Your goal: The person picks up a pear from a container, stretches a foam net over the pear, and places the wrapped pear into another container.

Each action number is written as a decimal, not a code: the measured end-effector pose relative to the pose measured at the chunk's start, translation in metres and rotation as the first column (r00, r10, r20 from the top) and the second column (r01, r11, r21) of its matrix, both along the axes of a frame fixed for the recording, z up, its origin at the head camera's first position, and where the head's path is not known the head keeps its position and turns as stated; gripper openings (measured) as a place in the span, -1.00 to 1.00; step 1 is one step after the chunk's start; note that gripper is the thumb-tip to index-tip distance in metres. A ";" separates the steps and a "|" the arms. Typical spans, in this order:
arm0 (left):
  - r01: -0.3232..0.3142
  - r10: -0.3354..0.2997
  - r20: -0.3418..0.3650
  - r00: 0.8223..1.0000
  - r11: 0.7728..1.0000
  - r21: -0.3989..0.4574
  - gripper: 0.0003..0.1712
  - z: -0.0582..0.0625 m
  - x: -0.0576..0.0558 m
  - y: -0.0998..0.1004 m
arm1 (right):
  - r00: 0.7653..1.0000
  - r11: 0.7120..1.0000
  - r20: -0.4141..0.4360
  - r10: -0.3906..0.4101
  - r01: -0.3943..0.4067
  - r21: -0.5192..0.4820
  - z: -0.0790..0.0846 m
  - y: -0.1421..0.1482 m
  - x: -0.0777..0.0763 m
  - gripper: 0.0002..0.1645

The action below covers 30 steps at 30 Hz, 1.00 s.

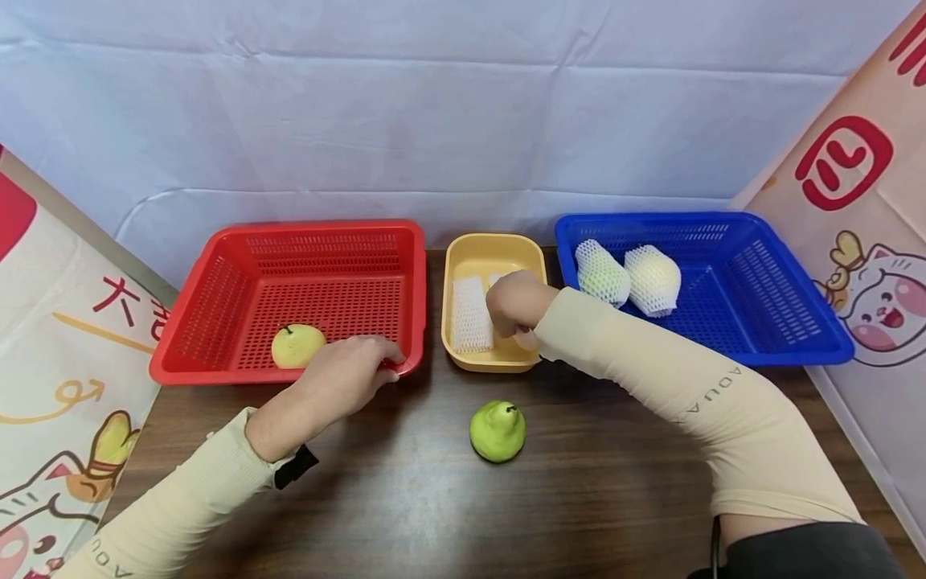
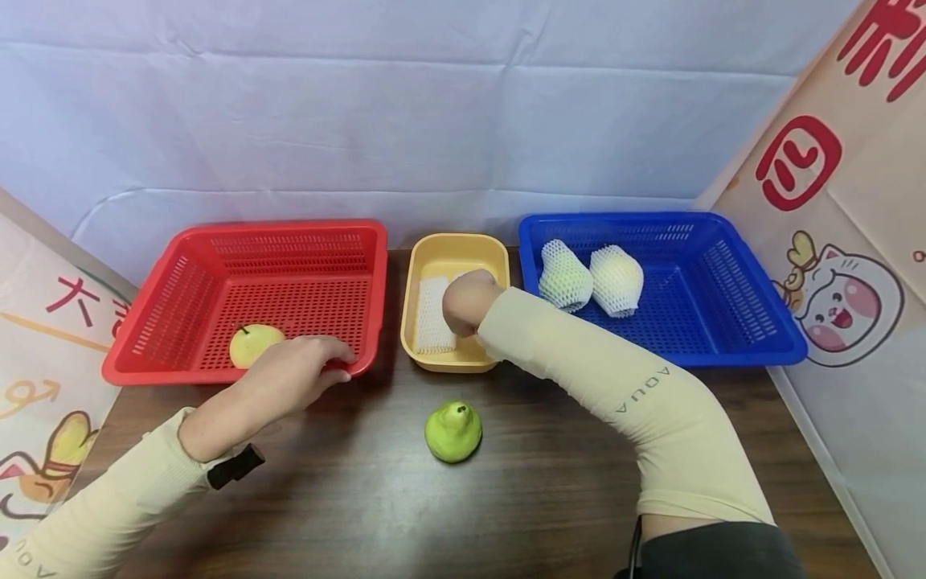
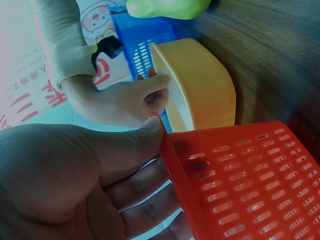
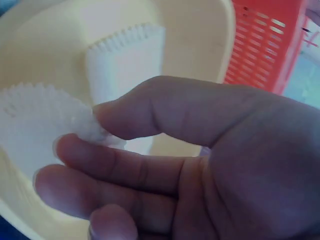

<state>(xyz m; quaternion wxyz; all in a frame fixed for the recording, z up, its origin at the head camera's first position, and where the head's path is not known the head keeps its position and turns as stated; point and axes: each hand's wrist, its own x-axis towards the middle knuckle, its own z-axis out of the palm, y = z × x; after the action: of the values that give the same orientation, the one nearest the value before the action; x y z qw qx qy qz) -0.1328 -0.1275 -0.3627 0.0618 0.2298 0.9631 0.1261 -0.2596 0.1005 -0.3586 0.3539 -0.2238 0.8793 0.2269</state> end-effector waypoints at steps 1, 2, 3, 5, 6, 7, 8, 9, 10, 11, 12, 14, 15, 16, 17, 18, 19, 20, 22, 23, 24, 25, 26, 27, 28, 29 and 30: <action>-0.001 0.001 0.000 1.000 1.000 0.001 -0.81 0.000 0.000 0.000 | 1.000 1.000 0.002 -0.018 0.018 -0.025 0.003 0.002 0.000 -0.69; 0.002 -0.002 -0.001 1.000 1.000 0.002 -0.81 0.000 0.000 0.000 | 0.999 0.998 0.000 -0.033 0.032 -0.049 0.007 0.004 0.001 -0.68; 0.003 -0.003 -0.002 1.000 1.000 0.005 -0.81 -0.001 0.000 -0.001 | 0.998 0.996 0.002 -0.058 0.058 -0.073 0.010 0.006 0.001 -0.69; 0.002 -0.002 0.000 1.000 1.000 0.008 -0.81 -0.001 -0.001 -0.001 | 0.995 0.988 0.000 -0.101 0.100 -0.120 0.018 0.011 0.002 -0.74; 0.001 -0.001 0.001 1.000 1.000 0.009 -0.81 -0.001 0.000 -0.001 | 0.993 0.983 -0.004 -0.116 0.114 -0.144 0.021 0.013 0.002 -0.78; 0.001 -0.001 0.002 1.000 1.000 0.011 -0.81 -0.001 -0.001 -0.001 | 0.992 0.978 -0.009 -0.128 0.124 -0.166 0.025 0.017 0.002 -0.80; 0.001 -0.001 0.004 1.000 1.000 0.013 -0.80 -0.001 -0.001 -0.001 | 0.990 0.972 -0.015 -0.139 0.134 -0.191 0.028 0.020 0.002 -0.81; 0.000 0.000 0.005 1.000 1.000 0.012 -0.80 -0.001 -0.001 -0.001 | 0.988 0.966 -0.021 -0.152 0.144 -0.213 0.031 0.023 0.002 -0.81; -0.001 0.000 0.007 1.000 1.000 0.013 -0.80 0.000 -0.001 -0.001 | 0.987 0.960 -0.029 -0.159 0.148 -0.237 0.035 0.026 0.003 -0.81; -0.002 0.001 0.010 1.000 1.000 0.014 -0.80 0.000 -0.001 -0.001 | 0.985 0.955 -0.034 -0.168 0.154 -0.256 0.037 0.030 0.003 -0.80; 0.000 0.000 0.011 1.000 1.000 0.015 -0.79 0.000 -0.001 -0.002 | 0.984 0.948 -0.036 -0.172 0.156 -0.277 0.040 0.033 0.003 -0.80; 0.004 -0.004 0.015 1.000 1.000 0.019 -0.79 0.000 -0.002 -0.003 | 0.984 0.937 -0.036 -0.173 0.154 -0.313 0.044 0.039 0.003 -0.77; 0.007 -0.007 0.018 1.000 1.000 0.019 -0.79 0.000 -0.002 -0.003 | 0.985 0.932 -0.039 -0.168 0.146 -0.331 0.046 0.042 0.004 -0.75; 0.007 -0.008 0.024 1.000 1.000 0.023 -0.78 0.000 -0.003 -0.004 | 0.985 0.925 -0.038 -0.168 0.144 -0.351 0.048 0.045 0.004 -0.74; 0.011 -0.012 0.029 1.000 1.000 0.026 -0.78 -0.001 -0.003 -0.005 | 0.986 0.918 -0.038 -0.161 0.136 -0.372 0.049 0.048 0.005 -0.72; 0.016 -0.017 0.034 0.999 0.999 0.031 -0.78 -0.001 -0.004 -0.005 | 0.988 0.911 -0.037 -0.153 0.126 -0.392 0.051 0.051 0.006 -0.71; 0.020 -0.022 0.040 0.999 0.999 0.036 -0.78 -0.001 -0.004 -0.006 | 0.988 0.903 -0.038 -0.149 0.120 -0.413 0.052 0.054 0.007 -0.71; 0.023 -0.025 0.047 0.999 0.999 0.042 -0.78 -0.001 -0.005 -0.006 | 0.988 0.893 -0.042 -0.146 0.113 -0.435 0.054 0.056 0.009 -0.72; 0.026 -0.030 0.060 0.998 0.998 0.056 -0.76 0.000 -0.006 -0.007 | 0.989 0.872 -0.043 -0.142 0.105 -0.478 0.056 0.061 0.012 -0.73; 0.027 -0.031 0.067 0.997 0.998 0.061 -0.75 0.001 -0.006 -0.007 | 0.990 0.863 -0.044 -0.135 0.096 -0.496 0.058 0.062 0.014 -0.73; 0.028 -0.033 0.073 0.997 0.998 0.065 -0.74 0.001 -0.007 -0.007 | 0.991 0.854 -0.047 -0.129 0.087 -0.512 0.059 0.064 0.016 -0.74; 0.030 -0.036 0.080 0.996 0.997 0.071 -0.74 0.002 -0.007 -0.008 | 0.991 0.847 -0.053 -0.123 0.077 -0.526 0.061 0.065 0.018 -0.74; 0.032 -0.038 0.087 0.995 0.996 0.078 -0.73 0.003 -0.008 -0.008 | 0.992 0.840 -0.055 -0.114 0.067 -0.538 0.063 0.067 0.021 -0.73; 0.035 -0.043 0.094 0.995 0.996 0.084 -0.73 0.004 -0.009 -0.008 | 0.993 0.835 -0.061 -0.106 0.056 -0.548 0.064 0.068 0.023 -0.71; 0.035 -0.044 0.098 0.994 0.995 0.092 -0.72 0.005 -0.010 -0.008 | 0.993 0.829 -0.066 -0.100 0.046 -0.557 0.066 0.070 0.026 -0.70; 0.032 -0.043 0.104 0.994 0.994 0.103 -0.71 0.007 -0.011 -0.008 | 0.993 0.820 -0.069 -0.094 0.038 -0.571 0.068 0.071 0.028 -0.69; 0.025 -0.037 0.108 0.993 0.993 0.111 -0.69 0.008 -0.012 -0.008 | 0.993 0.812 -0.077 -0.091 0.029 -0.583 0.069 0.073 0.031 -0.68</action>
<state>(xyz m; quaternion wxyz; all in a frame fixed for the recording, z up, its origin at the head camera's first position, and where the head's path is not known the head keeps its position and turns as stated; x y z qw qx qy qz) -0.1451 -0.1357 -0.3542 0.1042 0.2405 0.9461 0.1904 -0.2286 0.1732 -0.2896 0.2309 -0.2816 0.9299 -0.0526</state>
